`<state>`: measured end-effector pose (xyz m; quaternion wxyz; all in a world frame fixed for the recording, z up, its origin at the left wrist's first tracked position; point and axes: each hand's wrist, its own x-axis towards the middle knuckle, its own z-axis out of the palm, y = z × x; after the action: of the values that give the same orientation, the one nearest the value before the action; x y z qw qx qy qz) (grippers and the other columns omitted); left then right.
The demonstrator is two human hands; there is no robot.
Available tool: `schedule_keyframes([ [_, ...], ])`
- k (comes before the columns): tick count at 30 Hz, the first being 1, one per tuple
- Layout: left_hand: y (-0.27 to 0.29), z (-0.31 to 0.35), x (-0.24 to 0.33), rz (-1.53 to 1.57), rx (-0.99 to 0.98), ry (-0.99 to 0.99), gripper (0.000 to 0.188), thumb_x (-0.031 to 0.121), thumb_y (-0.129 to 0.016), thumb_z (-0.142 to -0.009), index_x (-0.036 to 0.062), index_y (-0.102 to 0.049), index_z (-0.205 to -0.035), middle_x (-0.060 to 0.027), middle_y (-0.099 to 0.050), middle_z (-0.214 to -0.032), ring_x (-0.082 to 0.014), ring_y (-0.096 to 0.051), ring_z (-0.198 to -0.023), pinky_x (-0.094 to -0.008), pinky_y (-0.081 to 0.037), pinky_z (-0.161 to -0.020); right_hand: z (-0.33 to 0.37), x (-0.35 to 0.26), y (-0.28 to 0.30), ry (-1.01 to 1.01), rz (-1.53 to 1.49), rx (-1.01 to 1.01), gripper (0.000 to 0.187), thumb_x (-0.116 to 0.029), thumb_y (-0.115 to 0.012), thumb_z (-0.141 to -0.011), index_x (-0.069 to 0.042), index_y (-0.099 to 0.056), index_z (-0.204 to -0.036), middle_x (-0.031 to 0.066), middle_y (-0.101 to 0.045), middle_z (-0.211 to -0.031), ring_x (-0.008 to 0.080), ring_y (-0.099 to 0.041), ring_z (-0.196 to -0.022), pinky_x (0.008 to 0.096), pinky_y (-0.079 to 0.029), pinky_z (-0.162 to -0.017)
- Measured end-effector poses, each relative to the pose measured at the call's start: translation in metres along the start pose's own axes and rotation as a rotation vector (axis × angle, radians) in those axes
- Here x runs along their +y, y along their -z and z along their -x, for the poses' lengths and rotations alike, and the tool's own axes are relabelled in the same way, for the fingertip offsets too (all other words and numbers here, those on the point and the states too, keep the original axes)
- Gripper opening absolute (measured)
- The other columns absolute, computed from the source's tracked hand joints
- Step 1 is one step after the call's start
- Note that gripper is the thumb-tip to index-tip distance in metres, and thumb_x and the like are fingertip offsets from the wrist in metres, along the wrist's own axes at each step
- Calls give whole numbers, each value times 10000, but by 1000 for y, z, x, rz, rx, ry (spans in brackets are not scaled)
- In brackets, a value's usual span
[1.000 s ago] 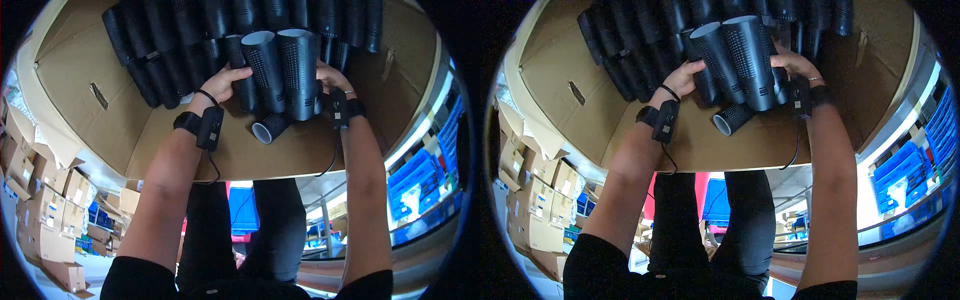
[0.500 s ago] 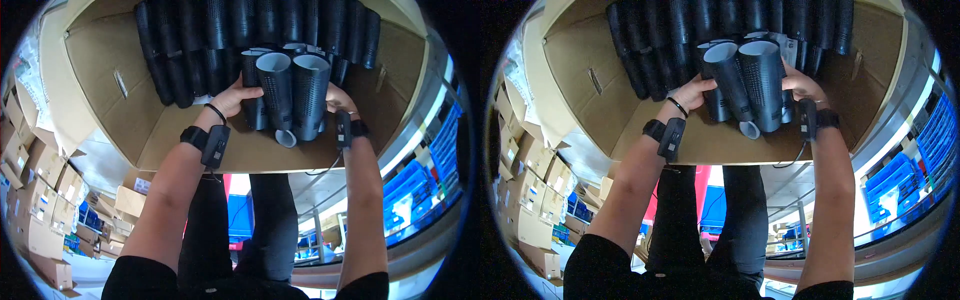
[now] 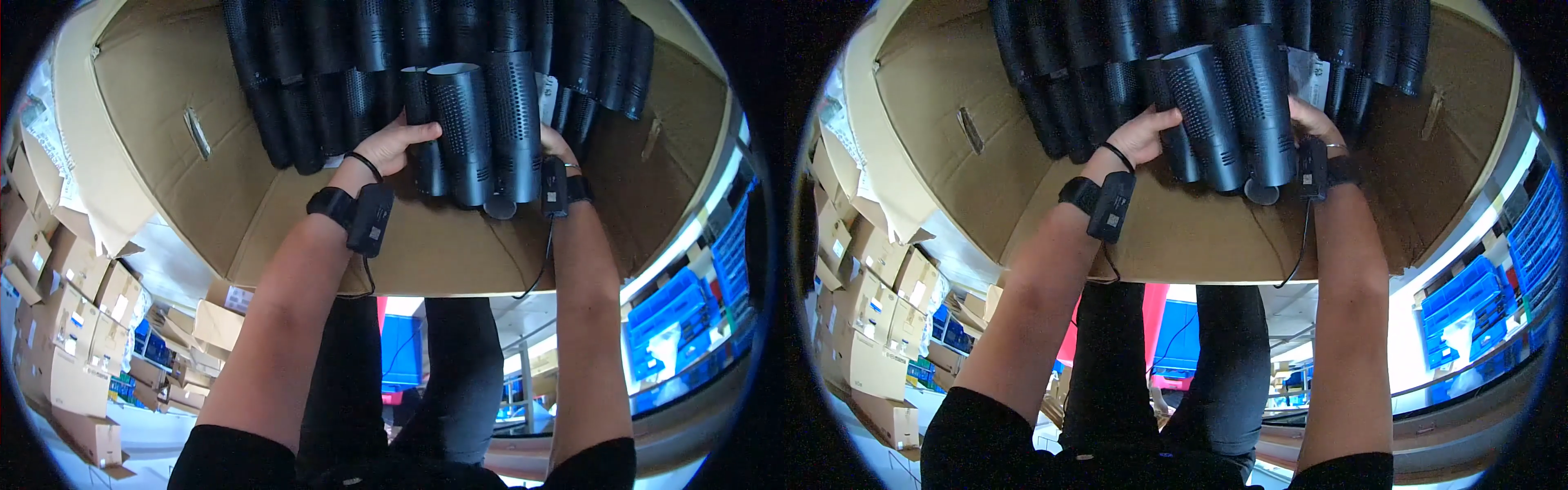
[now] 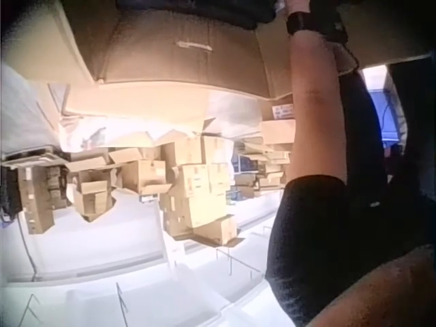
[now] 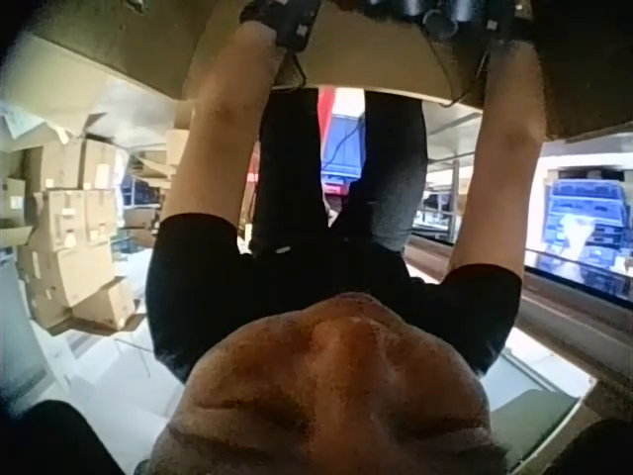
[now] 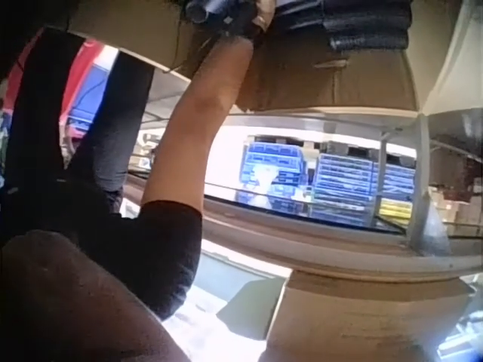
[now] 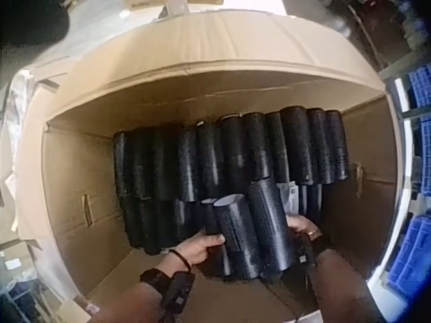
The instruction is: The person fits caps onto black cylinders by hand, places them on a table, and then retrieves more cylinders from a box. After carrying the cylinders back to the workbench, they continue fitting caps onto the remaining cylinders.
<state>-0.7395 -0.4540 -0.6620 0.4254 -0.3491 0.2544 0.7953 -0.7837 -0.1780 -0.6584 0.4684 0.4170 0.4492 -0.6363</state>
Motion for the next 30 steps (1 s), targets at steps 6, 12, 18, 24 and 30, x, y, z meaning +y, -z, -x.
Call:
schedule_keyframes([
  [6,29,-10,-8,109,5,44,910,178,-863,-639,67,-352,-1383,-72,-486,-1306,-260,-378,-1266,-417,-218,-1112,6,-2,-8,135,122,-205,564,-392,-757,-752,-55,-579,-1168,21,-672,-952,109,-636,-795,281,-519,-723],
  [12,15,5,-5,90,-69,44,859,215,-866,-634,57,-411,-1346,-76,-526,-1266,-258,-410,-1242,-420,-261,-1094,20,3,-4,84,101,-124,562,-393,-743,-759,-40,-589,-1169,46,-672,-979,129,-638,-861,295,-502,-794],
  [18,-15,51,1,88,-116,24,779,206,-839,-664,56,-450,-1322,-77,-548,-1253,-250,-467,-1199,-387,-297,-1076,53,-8,-11,100,73,-425,693,-353,-788,-717,14,-515,-1238,79,-654,-1075,164,-641,-936,305,-517,-832],
  [24,-42,116,19,42,-136,4,721,224,-818,-693,86,-479,-1314,-62,-541,-1275,-243,-456,-1209,-376,-285,-1075,116,-18,-50,62,76,-380,750,-344,-871,-601,26,-561,-1176,93,-676,-1036,155,-660,-879,288,-537,-793],
  [30,-76,216,48,-100,-243,-87,670,211,-794,-728,97,-478,-1308,-50,-548,-1258,-226,-486,-1191,-424,-350,-1045,217,-21,-133,98,-135,-467,713,-270,-856,-621,24,-551,-1194,104,-673,-1049,169,-670,-879,303,-542,-810],
])
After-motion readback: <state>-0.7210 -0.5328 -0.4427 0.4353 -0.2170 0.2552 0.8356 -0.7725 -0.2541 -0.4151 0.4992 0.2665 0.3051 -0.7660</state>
